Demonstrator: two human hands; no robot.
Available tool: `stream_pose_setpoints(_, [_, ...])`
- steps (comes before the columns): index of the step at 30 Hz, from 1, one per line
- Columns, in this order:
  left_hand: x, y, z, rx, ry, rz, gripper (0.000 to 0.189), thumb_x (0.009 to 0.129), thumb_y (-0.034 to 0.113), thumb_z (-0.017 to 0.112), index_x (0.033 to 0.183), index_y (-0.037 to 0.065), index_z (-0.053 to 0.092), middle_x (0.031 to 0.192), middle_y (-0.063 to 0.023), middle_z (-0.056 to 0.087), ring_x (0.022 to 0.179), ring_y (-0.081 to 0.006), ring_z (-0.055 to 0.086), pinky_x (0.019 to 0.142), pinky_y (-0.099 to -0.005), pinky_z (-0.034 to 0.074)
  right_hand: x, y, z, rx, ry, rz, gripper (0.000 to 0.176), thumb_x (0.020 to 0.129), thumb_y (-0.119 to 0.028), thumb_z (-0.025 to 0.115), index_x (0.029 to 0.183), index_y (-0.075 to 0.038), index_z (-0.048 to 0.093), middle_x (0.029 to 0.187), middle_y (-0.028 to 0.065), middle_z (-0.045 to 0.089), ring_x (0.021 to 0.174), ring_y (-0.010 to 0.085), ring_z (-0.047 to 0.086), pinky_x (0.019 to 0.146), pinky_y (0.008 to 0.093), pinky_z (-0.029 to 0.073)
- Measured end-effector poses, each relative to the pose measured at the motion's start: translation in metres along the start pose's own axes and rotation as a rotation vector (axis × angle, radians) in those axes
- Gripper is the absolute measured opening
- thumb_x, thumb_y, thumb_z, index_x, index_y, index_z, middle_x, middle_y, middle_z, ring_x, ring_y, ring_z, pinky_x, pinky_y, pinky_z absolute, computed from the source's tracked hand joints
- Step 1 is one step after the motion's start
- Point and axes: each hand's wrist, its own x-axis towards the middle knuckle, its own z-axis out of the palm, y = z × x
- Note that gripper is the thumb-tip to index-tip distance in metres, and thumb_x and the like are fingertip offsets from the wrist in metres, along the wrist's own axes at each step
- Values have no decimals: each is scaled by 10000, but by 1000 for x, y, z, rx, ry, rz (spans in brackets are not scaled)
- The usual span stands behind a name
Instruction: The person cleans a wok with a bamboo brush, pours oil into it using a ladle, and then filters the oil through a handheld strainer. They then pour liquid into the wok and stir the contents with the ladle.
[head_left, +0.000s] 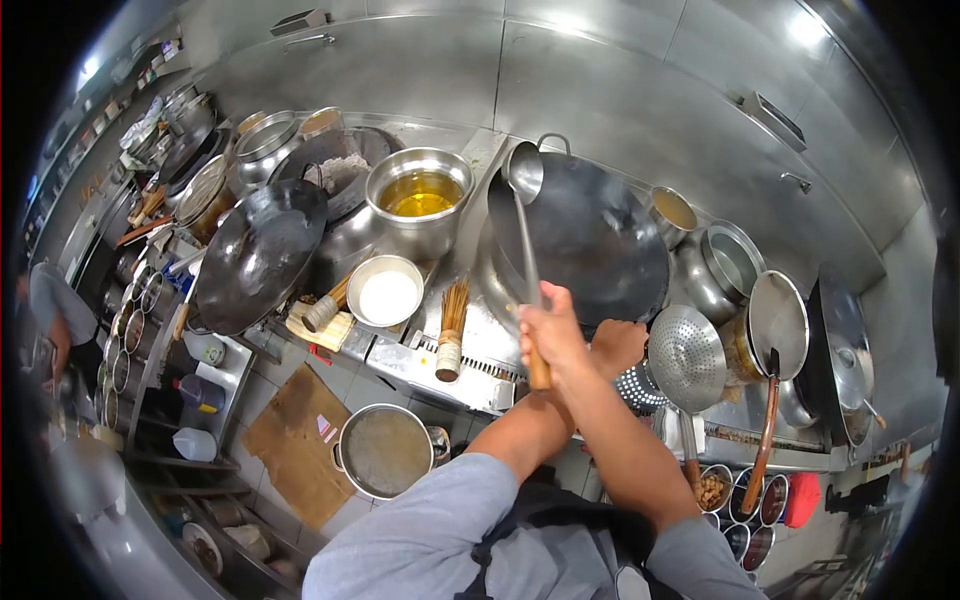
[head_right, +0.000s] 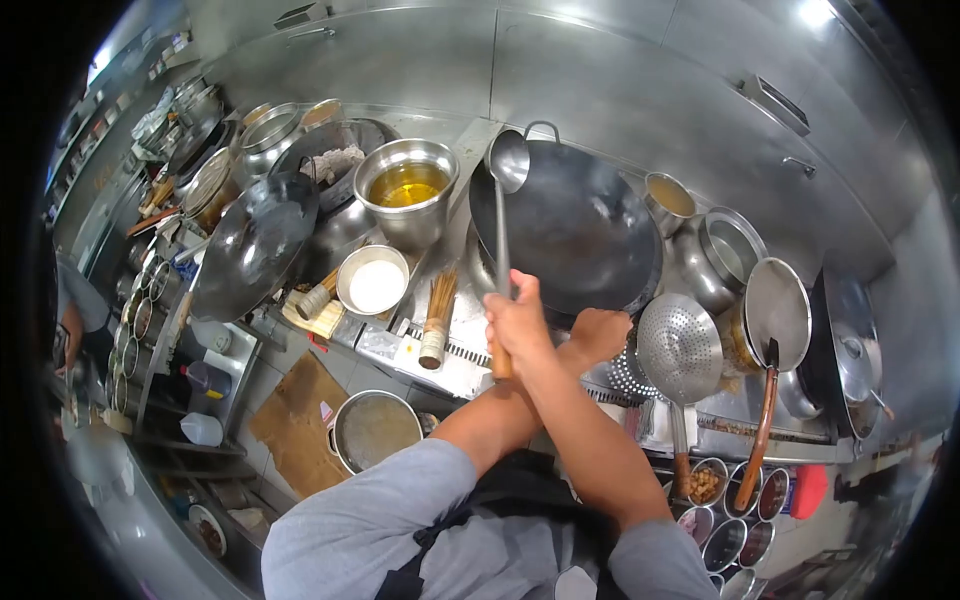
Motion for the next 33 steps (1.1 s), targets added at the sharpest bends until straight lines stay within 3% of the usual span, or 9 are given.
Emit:
stream_pose_setpoints(1, [-4, -1, 5, 0, 0, 5, 197, 860, 202, 559, 792, 55, 671, 728, -153, 681, 677, -342, 666, 671, -467, 504, -2, 0, -14, 33, 6, -43, 625, 880, -84, 584, 1396, -115, 232, 697, 45, 504, 447, 128, 472, 349, 280, 403])
stream_pose_setpoints(3, [-14, -4, 19, 556, -38, -443, 202, 849, 215, 566, 771, 59, 668, 726, -140, 681, 691, -336, 664, 656, -465, 503, -16, 0, -41, 40, 68, -120, 605, 882, -84, 587, 1389, -110, 258, 686, 47, 509, 425, 125, 468, 331, 277, 396])
stream_pose_setpoints(4, [-17, -6, 7, 556, -42, -432, 202, 849, 215, 566, 771, 59, 668, 726, -140, 681, 691, -336, 664, 656, -465, 503, -28, -4, -54, 18, 128, -158, 590, 886, -81, 582, 1386, -108, 271, 679, 48, 509, 413, 123, 465, 322, 272, 390])
stream_pose_setpoints(7, [-39, -29, -72, 69, -14, 182, 194, 844, 222, 584, 741, 86, 675, 740, -104, 678, 761, -301, 651, 707, -423, 465, -67, -1, -110, 48, 244, -233, 578, 886, -56, 544, 1395, -112, 277, 664, 38, 496, 393, 106, 443, 314, 259, 368])
stream_pose_setpoints(11, [-45, -52, -97, -75, 44, 183, 185, 825, 224, 625, 728, 70, 661, 690, -100, 651, 706, -296, 632, 699, -407, 442, -124, 13, -168, 48, 486, -261, 583, 886, -35, 504, 1409, -114, 260, 657, 27, 483, 384, 95, 431, 312, 248, 350])
stream_pose_setpoints(18, [-43, -58, -103, -50, -2, 158, 186, 785, 209, 692, 678, 64, 643, 630, -84, 618, 611, -274, 595, 674, -375, 432, -192, 85, -231, 44, 643, -223, 542, 899, -27, 474, 1394, -141, 286, 628, 24, 464, 374, 94, 422, 308, 226, 359])
stream_pose_setpoints(24, [-43, -64, -101, -46, 87, 221, 217, 747, 229, 697, 638, 68, 600, 585, -86, 584, 591, -277, 577, 634, -372, 415, -231, 140, -240, 276, 512, -141, 511, 895, -35, 475, 1368, -116, 301, 647, 25, 447, 377, 98, 408, 313, 244, 363])
stream_pose_setpoints(30, [-42, -67, -96, -37, 38, 191, 197, 756, 220, 711, 673, 71, 612, 584, -74, 562, 574, -262, 539, 643, -361, 409, -222, 239, -285, 1418, 43, -17, 356, 976, -201, 472, 1329, -217, 430, 671, 27, 423, 411, 97, 401, 340, 238, 367])
stream_pose_setpoints(33, [-43, -62, -95, -15, 56, 207, 196, 772, 217, 705, 684, 66, 616, 626, -74, 581, 615, -267, 547, 664, -370, 413, -218, 259, -292, 1275, -20, 43, 350, 997, -308, 433, 1335, -222, 458, 709, 46, 483, 429, 112, 424, 359, 247, 384])
